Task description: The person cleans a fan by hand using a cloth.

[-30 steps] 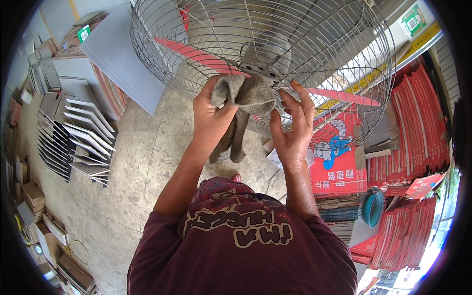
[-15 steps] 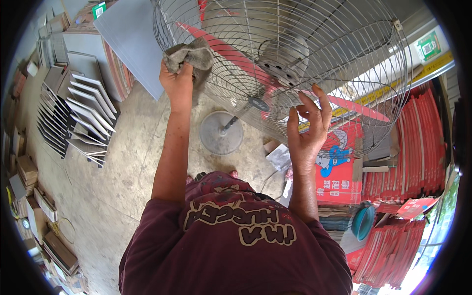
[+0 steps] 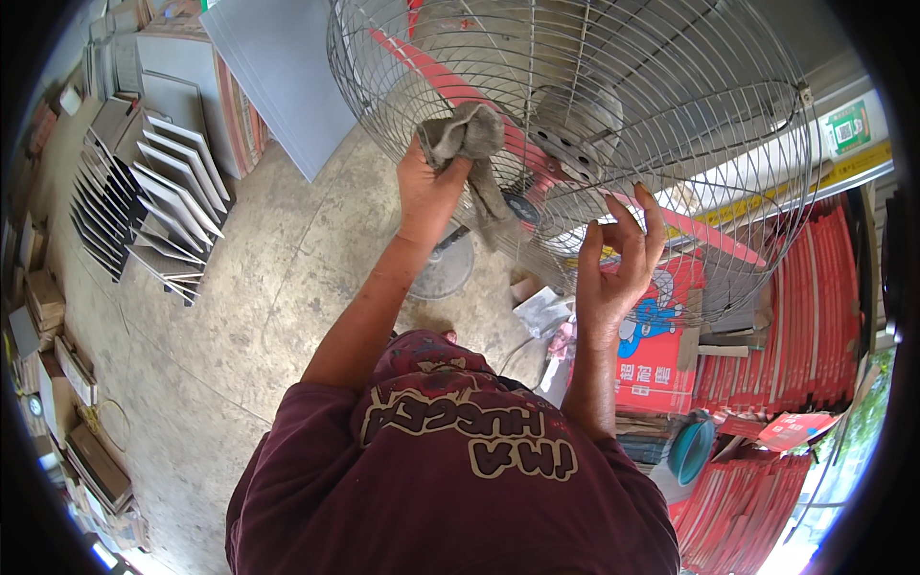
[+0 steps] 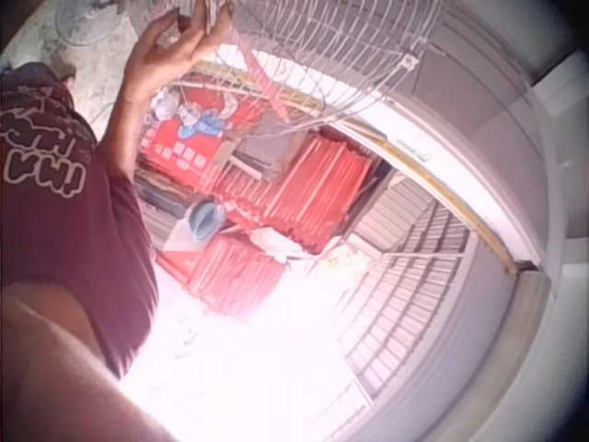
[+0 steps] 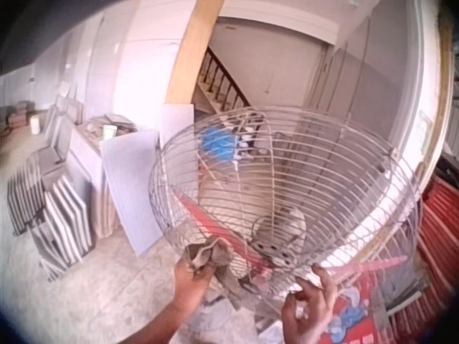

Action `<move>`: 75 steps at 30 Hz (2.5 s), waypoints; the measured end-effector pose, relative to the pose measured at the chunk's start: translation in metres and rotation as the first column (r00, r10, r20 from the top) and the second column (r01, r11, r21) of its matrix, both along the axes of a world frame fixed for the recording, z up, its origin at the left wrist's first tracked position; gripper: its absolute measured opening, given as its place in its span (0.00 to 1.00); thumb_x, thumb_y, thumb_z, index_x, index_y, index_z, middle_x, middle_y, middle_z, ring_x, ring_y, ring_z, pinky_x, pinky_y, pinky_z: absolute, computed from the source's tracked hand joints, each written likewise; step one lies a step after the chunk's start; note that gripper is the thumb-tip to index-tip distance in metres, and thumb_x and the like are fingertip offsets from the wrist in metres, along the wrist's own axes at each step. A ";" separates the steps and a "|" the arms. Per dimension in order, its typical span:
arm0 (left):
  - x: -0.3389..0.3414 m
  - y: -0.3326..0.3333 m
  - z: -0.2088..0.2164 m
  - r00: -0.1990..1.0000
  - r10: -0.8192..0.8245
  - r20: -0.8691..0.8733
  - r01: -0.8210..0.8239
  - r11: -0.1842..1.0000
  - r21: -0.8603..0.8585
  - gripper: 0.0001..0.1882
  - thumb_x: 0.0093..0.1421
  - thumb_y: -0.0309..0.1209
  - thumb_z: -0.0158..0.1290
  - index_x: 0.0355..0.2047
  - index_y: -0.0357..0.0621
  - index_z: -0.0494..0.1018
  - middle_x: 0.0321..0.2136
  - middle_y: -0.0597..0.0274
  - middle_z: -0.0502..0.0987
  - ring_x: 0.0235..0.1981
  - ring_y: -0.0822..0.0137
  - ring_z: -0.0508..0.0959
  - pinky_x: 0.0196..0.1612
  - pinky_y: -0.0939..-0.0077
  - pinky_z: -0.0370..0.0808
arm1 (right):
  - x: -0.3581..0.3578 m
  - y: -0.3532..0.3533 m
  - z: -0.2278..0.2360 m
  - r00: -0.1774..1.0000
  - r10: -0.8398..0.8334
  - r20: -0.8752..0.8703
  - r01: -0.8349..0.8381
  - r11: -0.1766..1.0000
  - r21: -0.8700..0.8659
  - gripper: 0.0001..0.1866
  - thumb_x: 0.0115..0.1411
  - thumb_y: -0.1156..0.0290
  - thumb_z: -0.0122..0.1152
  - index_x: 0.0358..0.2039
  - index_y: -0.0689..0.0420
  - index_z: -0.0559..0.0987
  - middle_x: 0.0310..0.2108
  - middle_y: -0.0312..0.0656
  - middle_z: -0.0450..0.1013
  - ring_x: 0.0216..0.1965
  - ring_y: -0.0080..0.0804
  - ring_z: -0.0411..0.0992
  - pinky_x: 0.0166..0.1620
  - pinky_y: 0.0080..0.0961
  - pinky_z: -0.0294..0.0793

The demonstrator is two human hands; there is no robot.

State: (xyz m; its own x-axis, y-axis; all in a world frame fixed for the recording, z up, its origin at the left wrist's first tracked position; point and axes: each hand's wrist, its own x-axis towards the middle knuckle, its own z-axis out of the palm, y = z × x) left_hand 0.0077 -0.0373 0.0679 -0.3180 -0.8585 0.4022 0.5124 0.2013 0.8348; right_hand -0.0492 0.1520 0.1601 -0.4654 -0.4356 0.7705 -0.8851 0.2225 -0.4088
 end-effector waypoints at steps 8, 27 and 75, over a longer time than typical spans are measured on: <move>0.009 -0.055 0.029 0.985 0.075 -0.157 -0.086 0.995 -0.059 0.09 0.52 0.17 0.53 0.34 0.38 0.71 0.31 0.67 0.76 0.31 0.79 0.74 0.34 0.85 0.72 | -0.001 0.000 0.000 1.000 0.015 0.017 -0.015 1.000 -0.003 0.20 0.48 0.87 0.57 0.44 0.59 0.74 0.55 0.47 0.61 0.30 0.22 0.71 0.32 0.18 0.74; 0.003 -0.054 -0.024 0.947 0.318 -0.038 -0.320 0.940 -0.121 0.14 0.51 0.16 0.50 0.39 0.39 0.68 0.28 0.69 0.72 0.27 0.80 0.69 0.29 0.86 0.67 | 0.000 -0.003 -0.002 1.000 -0.002 0.024 0.002 1.000 -0.007 0.20 0.49 0.87 0.58 0.44 0.59 0.74 0.55 0.46 0.60 0.29 0.20 0.69 0.31 0.16 0.73; -0.022 -0.050 -0.149 0.952 0.203 0.230 -0.234 0.966 0.114 0.19 0.49 0.18 0.52 0.44 0.39 0.69 0.32 0.68 0.74 0.30 0.77 0.72 0.34 0.82 0.69 | 0.001 -0.005 -0.006 1.000 0.004 -0.029 -0.003 1.000 0.017 0.16 0.49 0.88 0.57 0.40 0.62 0.73 0.56 0.48 0.58 0.26 0.19 0.69 0.28 0.16 0.72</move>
